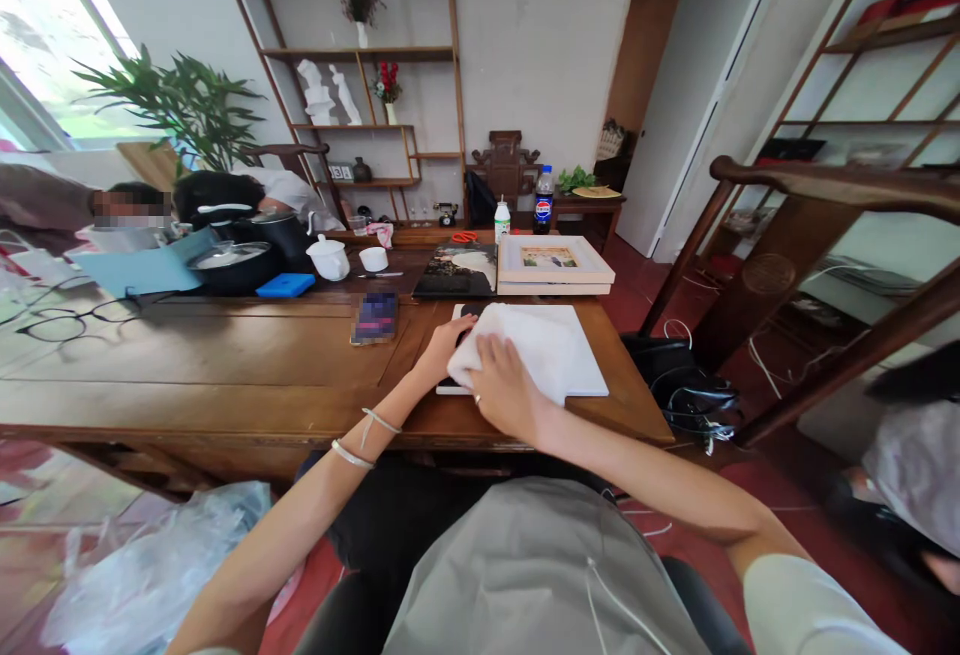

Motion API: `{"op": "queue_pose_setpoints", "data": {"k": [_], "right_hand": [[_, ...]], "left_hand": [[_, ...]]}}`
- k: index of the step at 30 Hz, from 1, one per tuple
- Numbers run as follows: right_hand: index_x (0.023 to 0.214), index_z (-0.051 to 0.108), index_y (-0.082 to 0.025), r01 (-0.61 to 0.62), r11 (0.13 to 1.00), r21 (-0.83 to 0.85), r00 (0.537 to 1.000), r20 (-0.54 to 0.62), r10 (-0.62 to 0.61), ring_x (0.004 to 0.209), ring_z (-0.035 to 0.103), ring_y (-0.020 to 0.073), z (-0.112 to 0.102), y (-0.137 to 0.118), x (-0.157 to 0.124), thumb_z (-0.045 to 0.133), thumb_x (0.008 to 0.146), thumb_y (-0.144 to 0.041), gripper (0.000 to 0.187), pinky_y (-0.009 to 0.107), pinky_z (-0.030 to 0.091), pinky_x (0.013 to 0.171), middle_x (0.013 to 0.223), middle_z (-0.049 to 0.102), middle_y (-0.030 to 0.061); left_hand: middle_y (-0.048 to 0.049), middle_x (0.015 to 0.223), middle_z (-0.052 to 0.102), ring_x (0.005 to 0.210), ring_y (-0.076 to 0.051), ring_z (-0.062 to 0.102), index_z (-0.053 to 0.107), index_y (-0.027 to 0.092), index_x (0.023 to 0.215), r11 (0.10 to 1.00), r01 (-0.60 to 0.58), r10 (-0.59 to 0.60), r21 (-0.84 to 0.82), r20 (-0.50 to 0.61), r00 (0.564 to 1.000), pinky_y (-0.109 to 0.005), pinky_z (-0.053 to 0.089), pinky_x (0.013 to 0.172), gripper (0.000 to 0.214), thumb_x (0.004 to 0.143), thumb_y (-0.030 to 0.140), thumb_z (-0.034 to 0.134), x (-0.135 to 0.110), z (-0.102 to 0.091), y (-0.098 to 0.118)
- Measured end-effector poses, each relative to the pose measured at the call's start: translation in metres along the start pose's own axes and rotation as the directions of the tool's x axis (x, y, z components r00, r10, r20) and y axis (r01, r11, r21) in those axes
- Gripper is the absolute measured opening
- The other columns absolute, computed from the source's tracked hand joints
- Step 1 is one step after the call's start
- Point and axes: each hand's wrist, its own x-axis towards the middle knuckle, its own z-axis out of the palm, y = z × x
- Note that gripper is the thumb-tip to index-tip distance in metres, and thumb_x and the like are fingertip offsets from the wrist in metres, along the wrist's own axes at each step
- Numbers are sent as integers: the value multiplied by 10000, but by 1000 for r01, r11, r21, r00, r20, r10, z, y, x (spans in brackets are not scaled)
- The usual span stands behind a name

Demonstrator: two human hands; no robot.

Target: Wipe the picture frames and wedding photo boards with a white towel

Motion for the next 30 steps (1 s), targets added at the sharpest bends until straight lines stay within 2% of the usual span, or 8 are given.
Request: {"op": "queue_pose_setpoints", "data": {"k": [4,8,11,14,20,23,26,30], "right_hand": [[1132,644,-112,156,982,104,988,-23,-155,1303,348,367,-7,-12,-27,533,813,-219,355,516,277,1057,1421,397,227],[1078,666,-158,172,953,249,985,-54,-164,1257,440,303,-13,17,-35,555,784,-224,321,440,344,1041,1364,490,169],[1047,671,-170,159,939,304,987,-83,-140,1225,476,273,-12,52,-27,557,716,-127,353,405,361,1035,1340,519,135],[1015,684,-163,170,943,285,984,-98,-147,1263,432,280,-3,87,-10,539,683,-70,374,430,339,1045,1322,533,132],[1123,641,-111,61,974,217,998,5,-64,1297,393,309,12,128,24,530,794,-146,349,444,338,1020,1287,558,187],[1145,624,-134,45,975,217,999,10,-49,1255,440,302,9,125,24,506,804,-133,361,448,359,990,1303,547,179],[1085,645,-145,128,966,225,991,17,-136,1214,477,287,-1,104,7,465,757,-58,384,441,366,984,1233,593,158],[1044,650,-149,283,918,277,957,-21,-288,1318,362,282,-19,66,-31,461,680,-27,428,466,294,1054,1286,555,149]], "left_hand": [[-96,1217,627,1180,-242,558,665,149,1088,1000,9,-9,26,-1,1000,-383,426,1025,359,791,88,473,0,0,0],[-101,1233,617,1187,-237,551,648,139,1117,1000,6,-5,31,-16,1000,-382,416,1034,369,805,91,459,-2,1,5],[-106,1205,636,1195,-225,545,674,133,1048,999,-16,17,30,-31,999,-366,404,1049,319,838,111,435,-3,1,8],[-102,1183,649,1180,-220,559,684,145,1004,1000,-16,17,20,-49,999,-378,412,1043,293,855,128,433,-3,2,8],[-82,1170,658,1173,-202,565,680,164,1000,999,-19,20,27,-51,998,-375,425,1032,285,849,124,442,-3,3,4],[-77,1166,661,1167,-201,570,683,169,997,999,-16,18,35,-54,998,-380,426,1032,286,850,128,441,-2,4,5],[-76,1171,658,1170,-211,567,687,170,996,999,-6,8,42,-52,999,-379,425,1033,297,849,119,435,-2,3,7],[-93,1215,630,1199,-227,542,674,149,1054,999,-9,10,50,-16,1000,-376,405,1049,338,828,84,432,-2,0,11]]}}
